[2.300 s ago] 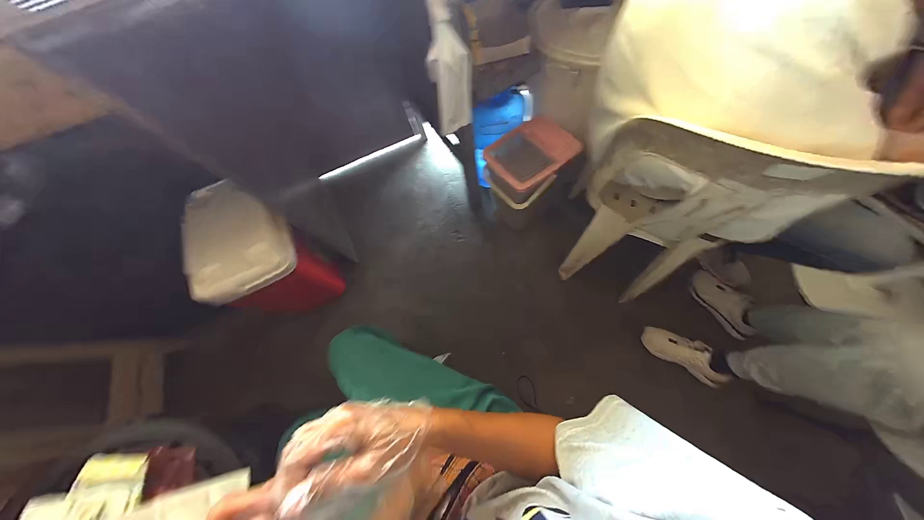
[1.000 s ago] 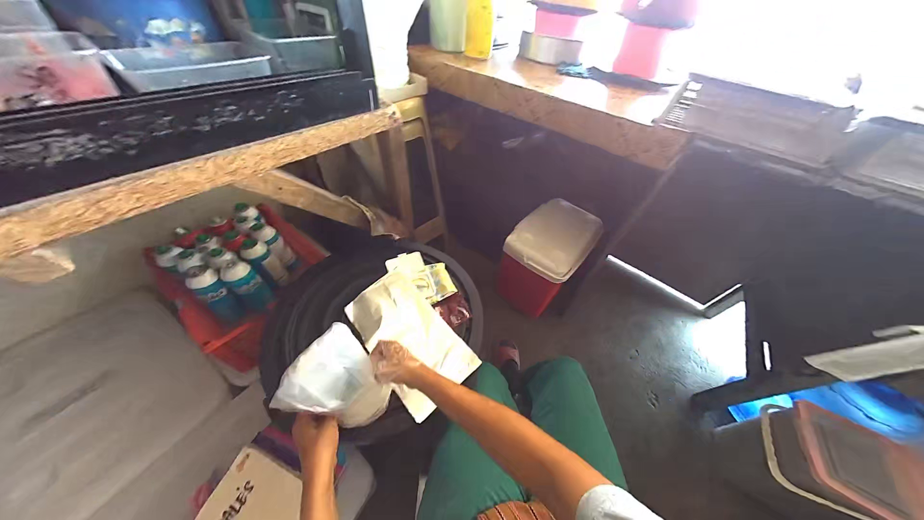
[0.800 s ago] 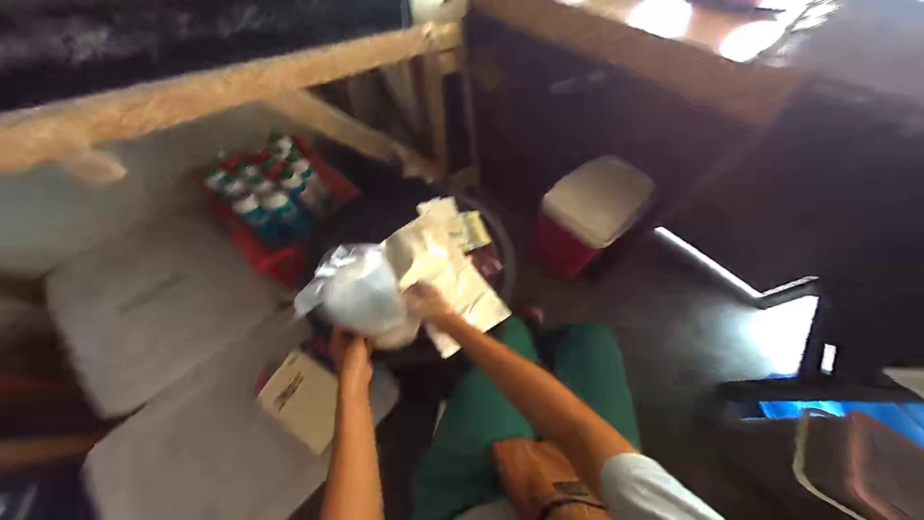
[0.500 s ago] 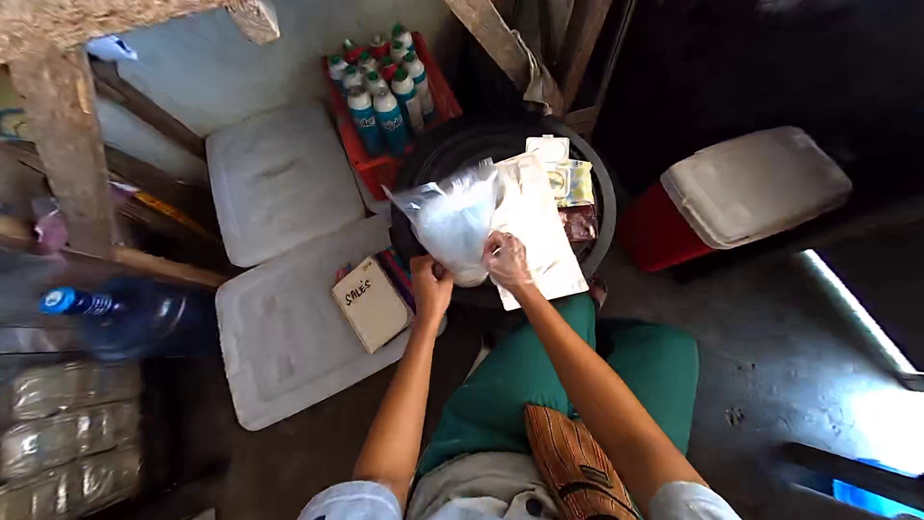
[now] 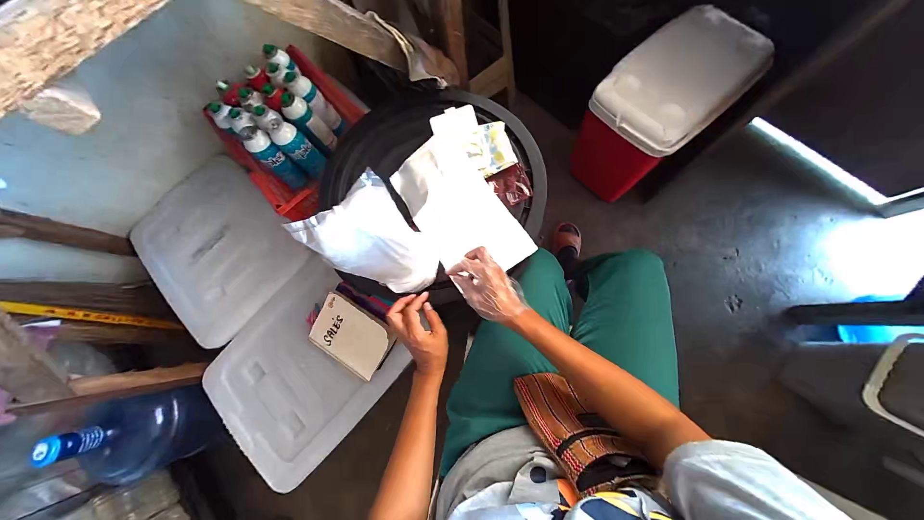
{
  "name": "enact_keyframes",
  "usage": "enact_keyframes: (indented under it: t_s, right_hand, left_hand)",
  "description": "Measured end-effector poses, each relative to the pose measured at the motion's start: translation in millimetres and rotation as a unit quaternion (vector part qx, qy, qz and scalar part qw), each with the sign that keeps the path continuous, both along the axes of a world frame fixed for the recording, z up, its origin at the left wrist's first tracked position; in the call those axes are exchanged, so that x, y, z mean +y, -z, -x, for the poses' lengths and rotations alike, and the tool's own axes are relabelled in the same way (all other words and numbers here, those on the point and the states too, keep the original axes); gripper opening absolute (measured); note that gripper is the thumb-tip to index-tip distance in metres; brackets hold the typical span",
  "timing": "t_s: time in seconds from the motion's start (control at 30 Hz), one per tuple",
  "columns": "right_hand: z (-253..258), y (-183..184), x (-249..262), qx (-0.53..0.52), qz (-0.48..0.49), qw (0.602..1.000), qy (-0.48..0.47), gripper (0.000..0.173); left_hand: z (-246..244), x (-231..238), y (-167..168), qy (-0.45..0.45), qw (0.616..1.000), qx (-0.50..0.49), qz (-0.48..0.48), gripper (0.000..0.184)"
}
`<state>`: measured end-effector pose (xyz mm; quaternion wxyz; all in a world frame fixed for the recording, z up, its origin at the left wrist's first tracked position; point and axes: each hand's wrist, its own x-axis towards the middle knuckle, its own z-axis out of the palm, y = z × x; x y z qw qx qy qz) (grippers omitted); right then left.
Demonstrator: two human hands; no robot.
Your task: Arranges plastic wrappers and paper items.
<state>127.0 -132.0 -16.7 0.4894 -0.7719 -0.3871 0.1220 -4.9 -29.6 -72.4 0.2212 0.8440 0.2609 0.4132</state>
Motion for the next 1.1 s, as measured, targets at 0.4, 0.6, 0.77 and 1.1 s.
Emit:
enact_keyframes:
  t_s: [0.4,0.6,0.77,1.1]
  right_hand:
    - [-25,77,-176,0.02,-0.001,0.933,0.359,0.022]
    - [-28,83,-167,0.017,-0.008,0.941,0.337,0.021]
    - [-29,84,-165,0.033,-0.011,0.942,0.334,0.02]
    - [-27,29,-147,0.103,-0.073,0.96,0.252,0.025]
  left_hand:
    - [-160,-21,-30,0.19,0.919,0.346,0.015,0.082]
    - [-158,-21,-18,0.174,0.913,0.369,-0.001,0.061]
    - [-154,-18,-16,0.17,0.947,0.266,0.054,0.054]
    - [-123,14,-98,0.209,0.885,0.056,0.411,0.051]
